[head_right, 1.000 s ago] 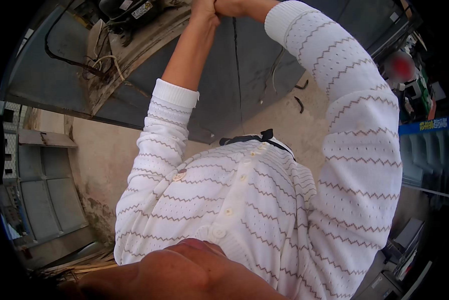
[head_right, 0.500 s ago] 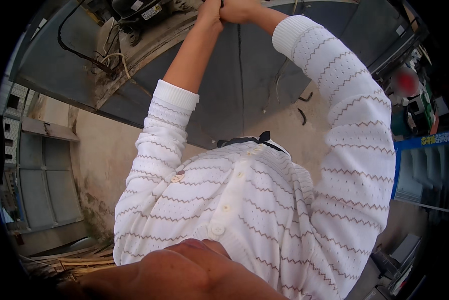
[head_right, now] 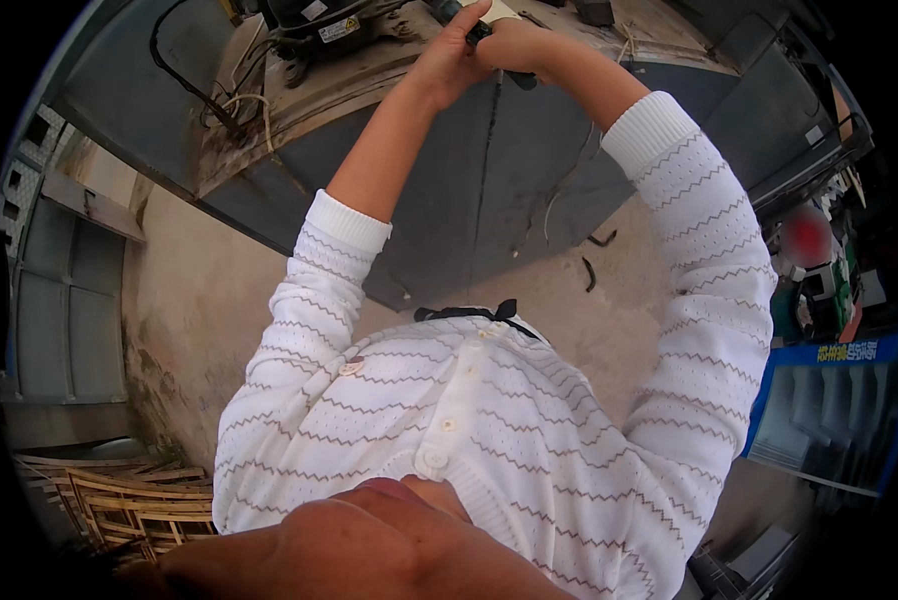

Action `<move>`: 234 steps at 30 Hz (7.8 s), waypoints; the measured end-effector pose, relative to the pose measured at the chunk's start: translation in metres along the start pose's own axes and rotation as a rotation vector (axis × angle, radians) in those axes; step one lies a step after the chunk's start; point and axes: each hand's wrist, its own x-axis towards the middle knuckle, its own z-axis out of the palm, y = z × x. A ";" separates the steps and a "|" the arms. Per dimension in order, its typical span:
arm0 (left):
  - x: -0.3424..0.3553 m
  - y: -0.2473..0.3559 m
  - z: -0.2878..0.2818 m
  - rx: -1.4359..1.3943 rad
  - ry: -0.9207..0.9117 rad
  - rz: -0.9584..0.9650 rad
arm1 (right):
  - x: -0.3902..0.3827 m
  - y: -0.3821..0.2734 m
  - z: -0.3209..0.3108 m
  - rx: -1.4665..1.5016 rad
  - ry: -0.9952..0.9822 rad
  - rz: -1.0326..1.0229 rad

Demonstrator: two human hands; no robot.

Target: The person uses pliers to strip the insulation from wires connected to a motor on a metal surface. They then use a screwdriver to tighten connections on the motor's terminal block.

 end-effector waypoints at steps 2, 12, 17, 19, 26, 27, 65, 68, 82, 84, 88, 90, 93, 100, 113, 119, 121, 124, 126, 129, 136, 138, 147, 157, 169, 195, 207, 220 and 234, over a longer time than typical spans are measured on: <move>-0.002 0.001 0.011 -0.066 -0.022 0.015 | -0.001 0.009 -0.002 0.012 0.018 -0.075; -0.022 0.004 0.033 0.095 0.145 0.120 | 0.016 0.036 0.010 -0.185 0.256 -0.315; -0.023 0.006 0.035 0.083 0.126 0.125 | 0.008 0.028 0.013 -0.213 0.319 -0.320; -0.022 0.006 0.036 0.056 0.127 0.141 | 0.009 0.029 0.013 -0.230 0.310 -0.314; -0.015 -0.005 0.021 0.047 0.092 0.177 | 0.013 0.028 0.009 -0.187 0.230 -0.206; -0.013 -0.007 0.014 0.039 0.073 0.176 | 0.008 0.025 0.007 -0.146 0.178 -0.170; -0.009 0.017 0.046 0.045 0.440 -0.044 | 0.006 0.048 0.009 0.503 -0.324 -0.019; -0.006 0.019 0.043 -0.022 0.367 -0.072 | 0.000 0.041 0.006 0.372 -0.255 -0.013; 0.002 -0.017 0.022 -0.335 -0.097 0.420 | -0.001 0.034 0.002 -0.279 0.195 -0.189; 0.000 -0.013 0.023 -0.506 -0.196 0.347 | 0.000 0.034 -0.005 -0.197 0.098 -0.183; 0.015 -0.025 0.012 -0.614 -0.272 0.334 | 0.005 0.041 -0.002 -0.030 0.010 -0.257; 0.013 -0.026 0.006 -0.500 -0.136 0.335 | 0.002 0.041 0.005 0.086 0.021 -0.348; -0.003 -0.016 0.018 -0.336 0.079 0.284 | 0.010 0.053 0.015 0.330 -0.183 -0.174; -0.026 0.019 0.015 0.223 0.485 -0.185 | 0.019 0.072 0.057 1.209 -0.606 -0.096; -0.002 0.018 0.039 -0.249 0.118 0.077 | 0.008 0.038 -0.024 0.070 -0.201 -0.094; 0.015 -0.005 0.037 -0.561 -0.193 0.441 | -0.012 0.008 -0.038 -0.416 0.094 -0.255; 0.009 -0.008 0.031 -0.662 -0.288 0.412 | -0.005 0.004 -0.041 -0.394 -0.019 -0.179; 0.000 -0.011 0.029 -0.662 -0.348 0.342 | 0.008 0.035 -0.036 -0.275 0.026 -0.264; -0.003 -0.012 0.022 -0.574 -0.291 0.321 | 0.005 0.032 -0.039 -0.138 -0.105 -0.150; -0.008 -0.012 0.015 -0.386 -0.129 0.291 | 0.002 0.035 -0.033 0.125 -0.281 -0.086; -0.033 0.005 0.024 0.048 0.430 -0.070 | 0.024 0.079 0.035 1.254 -0.780 -0.070; -0.036 0.013 0.030 0.056 0.474 -0.146 | 0.022 0.079 0.039 1.231 -0.724 -0.056; -0.008 0.017 0.039 -0.113 0.205 -0.005 | 0.015 0.047 -0.033 0.242 -0.372 -0.040; -0.002 -0.001 0.039 -0.416 -0.184 0.351 | 0.010 0.033 -0.048 -0.393 0.043 -0.275; -0.040 0.004 0.038 0.144 0.382 0.056 | 0.027 0.085 0.009 1.047 -0.735 -0.003; -0.034 0.014 0.037 0.084 0.282 0.052 | 0.004 0.018 -0.035 0.308 -0.375 0.053; -0.013 0.007 0.023 -0.009 0.128 0.134 | 0.027 0.032 -0.009 -0.060 -0.135 -0.115; -0.013 -0.013 0.007 -0.310 -0.120 0.315 | 0.016 0.019 -0.020 -0.272 -0.082 -0.171; -0.012 0.033 0.036 0.177 0.487 -0.162 | 0.033 0.047 -0.011 0.552 -0.540 0.016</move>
